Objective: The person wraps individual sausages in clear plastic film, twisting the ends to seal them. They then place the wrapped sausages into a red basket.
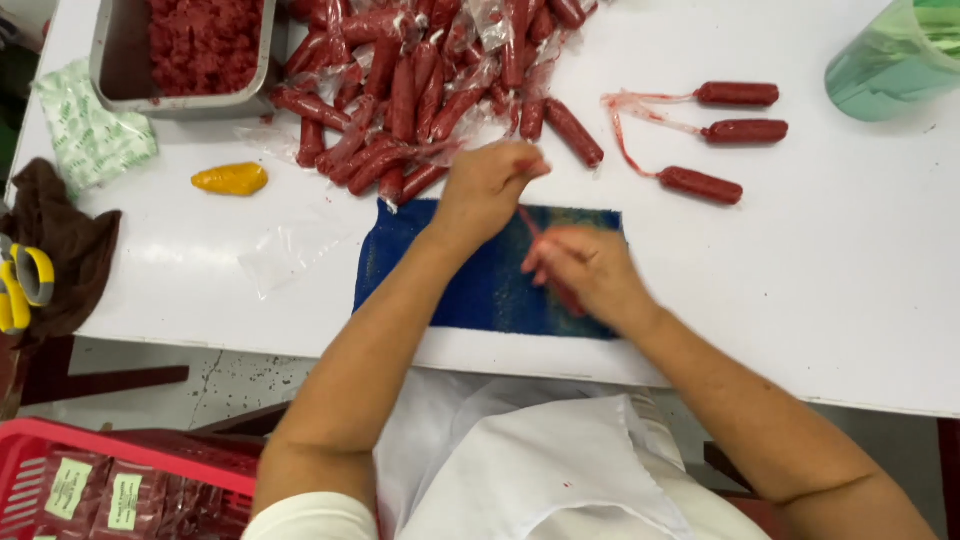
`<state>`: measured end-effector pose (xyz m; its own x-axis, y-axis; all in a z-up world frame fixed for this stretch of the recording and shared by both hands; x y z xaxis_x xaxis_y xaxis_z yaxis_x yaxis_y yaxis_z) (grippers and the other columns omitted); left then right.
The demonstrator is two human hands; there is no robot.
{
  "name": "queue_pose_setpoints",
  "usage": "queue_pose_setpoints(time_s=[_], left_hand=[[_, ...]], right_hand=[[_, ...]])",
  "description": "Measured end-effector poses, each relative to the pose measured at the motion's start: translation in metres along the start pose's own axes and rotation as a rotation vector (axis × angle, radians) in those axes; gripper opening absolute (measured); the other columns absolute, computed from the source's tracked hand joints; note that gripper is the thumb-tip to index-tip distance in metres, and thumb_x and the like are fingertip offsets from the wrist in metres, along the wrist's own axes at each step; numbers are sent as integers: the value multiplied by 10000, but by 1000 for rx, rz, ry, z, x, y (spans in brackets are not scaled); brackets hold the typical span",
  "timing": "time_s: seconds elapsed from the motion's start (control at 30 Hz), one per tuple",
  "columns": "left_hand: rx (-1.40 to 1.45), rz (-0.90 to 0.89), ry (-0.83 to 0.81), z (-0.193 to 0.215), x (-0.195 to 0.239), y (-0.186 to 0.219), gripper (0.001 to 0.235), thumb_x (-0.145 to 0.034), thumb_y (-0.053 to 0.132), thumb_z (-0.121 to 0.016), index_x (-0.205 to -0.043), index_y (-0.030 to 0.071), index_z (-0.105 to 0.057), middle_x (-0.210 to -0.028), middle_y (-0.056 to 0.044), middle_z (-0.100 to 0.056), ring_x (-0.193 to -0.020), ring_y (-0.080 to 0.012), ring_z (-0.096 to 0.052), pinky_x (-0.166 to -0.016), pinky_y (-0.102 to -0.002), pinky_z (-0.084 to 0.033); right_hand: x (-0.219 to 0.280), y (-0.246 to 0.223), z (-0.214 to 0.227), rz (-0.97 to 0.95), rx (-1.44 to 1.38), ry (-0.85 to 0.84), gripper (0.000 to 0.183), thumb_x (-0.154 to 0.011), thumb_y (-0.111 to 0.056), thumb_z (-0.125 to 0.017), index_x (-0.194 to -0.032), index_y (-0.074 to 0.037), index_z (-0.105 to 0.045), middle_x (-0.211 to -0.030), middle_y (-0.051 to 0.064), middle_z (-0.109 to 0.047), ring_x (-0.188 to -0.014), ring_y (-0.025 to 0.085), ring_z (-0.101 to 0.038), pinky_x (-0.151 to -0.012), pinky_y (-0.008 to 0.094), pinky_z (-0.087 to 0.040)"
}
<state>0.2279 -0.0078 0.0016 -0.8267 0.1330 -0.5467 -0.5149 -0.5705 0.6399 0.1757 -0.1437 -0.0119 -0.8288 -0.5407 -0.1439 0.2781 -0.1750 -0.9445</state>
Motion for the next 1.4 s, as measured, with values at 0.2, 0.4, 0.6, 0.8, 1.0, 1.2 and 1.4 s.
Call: queue_pose_setpoints(time_s=[0.2, 0.4, 0.6, 0.8, 1.0, 1.2, 1.4], left_hand=[[-37, 686, -37, -42, -54, -23, 398, -1002, 192, -519, -1399, 159, -518, -1259, -148, -631, -1084, -198, -718, -893, -411, -615], [-346, 553, -133, -67, -27, -48, 530, -800, 151, -566, -1313, 150, -435, -1153, -204, -595, -900, -439, -678, -765, -568, -524], [1009, 786, -51, -18, 69, 7, 681, -722, -95, -642, -1342, 139, -483, -823, -59, -609, -639, -154, -606, -498, -300, -519], [1133, 1002, -93, -7, 134, 39, 545, -825, 153, -705, -1312, 120, -462, -766, -80, -634, -493, -94, -515, -363, -214, -363], [323, 819, -336, 49, 125, 67, 230, -928, 391, -643, -899, 163, -626, -731, 33, -548, -675, -111, -481, -631, -277, -389], [572, 957, -379, 54, 127, 79, 306, -969, 315, -635, -743, 142, -522, -643, -4, -606, -437, -90, -413, -414, -248, -378], [628, 997, -362, 58, 141, 59, 310, -920, 338, -660, -750, 145, -487, -674, -34, -600, -483, -106, -451, -421, -241, -390]], right_hand=[[-50, 43, 154, -197, 421, 253, 190, -1078, -258, -636, -1072, -113, -759, -724, 14, -650, -528, 100, -533, -489, 266, -443], [-12, -23, 129, 94, 668, 329, 392, -1118, -338, -512, -1288, -27, -678, -975, 119, -684, -846, 288, -594, -778, 418, -432], [-23, 37, 18, -487, -567, -21, 979, -737, -547, -619, -1546, -79, -330, -1343, 156, -626, -1218, 273, -626, -1081, 403, -479], [-40, -7, -13, -285, -1234, 180, 444, -966, -41, -607, -1401, -40, -521, -784, 34, -617, -706, 142, -610, -947, 425, -565], [-7, -155, -29, 613, 927, -280, 334, -619, 65, -538, -775, -117, -769, -1206, 116, -711, -1292, 302, -596, -1172, 669, -190], [18, -143, -83, 855, 1274, -495, 272, -891, 54, -533, -1130, -38, -624, -777, 25, -483, -734, 244, -523, -1212, 654, -214], [7, -129, -102, 943, 1255, -438, 254, -1003, 42, -471, -817, -115, -543, -761, 16, -340, -769, 229, -458, -1196, 696, -196]])
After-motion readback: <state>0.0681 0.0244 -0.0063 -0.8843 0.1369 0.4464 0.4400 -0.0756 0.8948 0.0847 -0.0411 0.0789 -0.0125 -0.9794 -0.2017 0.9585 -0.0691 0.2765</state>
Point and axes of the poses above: each hand's wrist, its own x-axis away from the middle knuckle, its own z-axis out of the back of the hand, y = z × x, the point moved 10 cm from there along -x, towards the middle knuckle
